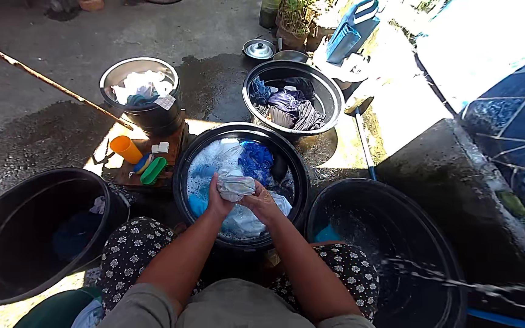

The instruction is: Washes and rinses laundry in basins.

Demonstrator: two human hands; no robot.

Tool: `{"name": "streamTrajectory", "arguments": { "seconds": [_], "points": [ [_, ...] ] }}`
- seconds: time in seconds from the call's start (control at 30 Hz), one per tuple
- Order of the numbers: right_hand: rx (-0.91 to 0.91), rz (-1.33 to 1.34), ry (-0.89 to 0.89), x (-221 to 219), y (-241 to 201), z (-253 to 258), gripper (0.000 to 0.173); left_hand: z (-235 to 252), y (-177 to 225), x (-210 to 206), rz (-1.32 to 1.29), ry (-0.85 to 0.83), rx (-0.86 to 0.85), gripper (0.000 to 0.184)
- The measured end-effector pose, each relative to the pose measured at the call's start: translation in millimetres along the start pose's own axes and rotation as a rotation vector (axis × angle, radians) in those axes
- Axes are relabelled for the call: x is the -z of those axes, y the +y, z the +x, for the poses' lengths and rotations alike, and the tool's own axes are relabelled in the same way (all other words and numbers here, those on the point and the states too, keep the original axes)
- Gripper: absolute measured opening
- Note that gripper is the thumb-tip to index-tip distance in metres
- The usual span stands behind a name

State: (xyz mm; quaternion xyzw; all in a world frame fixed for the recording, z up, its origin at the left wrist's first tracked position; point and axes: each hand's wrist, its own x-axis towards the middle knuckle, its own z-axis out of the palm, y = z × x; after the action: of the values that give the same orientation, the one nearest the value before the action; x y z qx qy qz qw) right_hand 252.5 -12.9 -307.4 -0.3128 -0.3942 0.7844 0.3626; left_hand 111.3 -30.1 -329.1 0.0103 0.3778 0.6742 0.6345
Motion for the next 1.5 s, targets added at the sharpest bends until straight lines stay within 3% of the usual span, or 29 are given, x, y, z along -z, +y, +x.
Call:
{"name": "streamTrajectory", "arguments": {
  "seconds": [0.07,0.13,0.23,0.27,0.33,0.4,0.47,0.5,0.6,0.73,0.83,0.93,1.1,1.2,1.27,1.33,1.37,1.43,1.5],
  "points": [
    [-0.025,-0.041,-0.067,11,4,4,0.047,6,12,0,-0.036,-0.018,-0.06,0.054],
    [-0.074,0.089,-0.003,10,9,5,0.03,5,18,-2,0.04,-0.092,-0.11,0.04],
    [-0.208,0.253,-0.032,2,16,2,0.062,-2,20,-10,0.523,-0.253,-0.186,0.015],
    [-0.246,0.289,-0.06,1,19,1,0.062,-5,21,-14,0.718,-0.307,-0.189,0.018],
    [-0.322,0.314,-0.146,2,25,0,0.051,-7,22,-19,0.93,-0.418,-0.137,0.017],
    [-0.388,0.235,-0.246,6,26,1,0.035,-2,22,-14,0.945,-0.468,-0.076,0.019],
    [-0.457,0.061,-0.249,7,22,1,0.013,2,19,-10,0.884,-0.424,-0.005,0.022],
    [-0.485,-0.032,-0.225,6,20,2,0.012,1,17,-10,0.831,-0.371,0.057,0.025],
    [-0.485,-0.259,-0.165,5,27,7,0.02,2,11,-13,0.769,-0.201,0.163,0.022],
    [-0.424,-0.575,-0.008,-4,43,9,0.037,8,-5,-5,1.067,-0.094,-0.012,0.028],
    [-0.32,-0.841,-0.047,-2,60,9,0.043,11,-18,11,1.162,-0.038,-0.127,0.042],
    [-0.251,-1.028,-0.1,1,78,8,0.044,11,-26,21,1.201,0.007,-0.108,0.049],
    [-0.346,-1.163,-0.149,-11,75,7,0.049,4,-23,25,1.093,0.101,-0.037,0.047],
    [-0.209,-1.047,-0.105,-28,60,9,0.062,-13,6,10,1.007,0.076,-0.129,0.043],
    [-0.085,-0.943,-0.303,-32,39,14,0.09,-29,43,2,1.097,0.002,-0.299,0.037],
    [-0.149,-0.979,-0.481,-21,9,27,0.099,-52,98,0,1.314,-0.019,-0.571,0.033],
    [-0.217,-1.018,-0.467,-4,0,35,0.093,-68,130,1,1.434,0.019,-0.679,0.033],
    [-0.339,-1.142,-0.211,43,-7,48,0.069,-94,192,19,1.656,0.143,-0.847,0.036],
    [-0.411,-1.297,0.241,98,4,56,0.062,-108,249,64,1.873,0.316,-0.894,0.038]
  ]
}}
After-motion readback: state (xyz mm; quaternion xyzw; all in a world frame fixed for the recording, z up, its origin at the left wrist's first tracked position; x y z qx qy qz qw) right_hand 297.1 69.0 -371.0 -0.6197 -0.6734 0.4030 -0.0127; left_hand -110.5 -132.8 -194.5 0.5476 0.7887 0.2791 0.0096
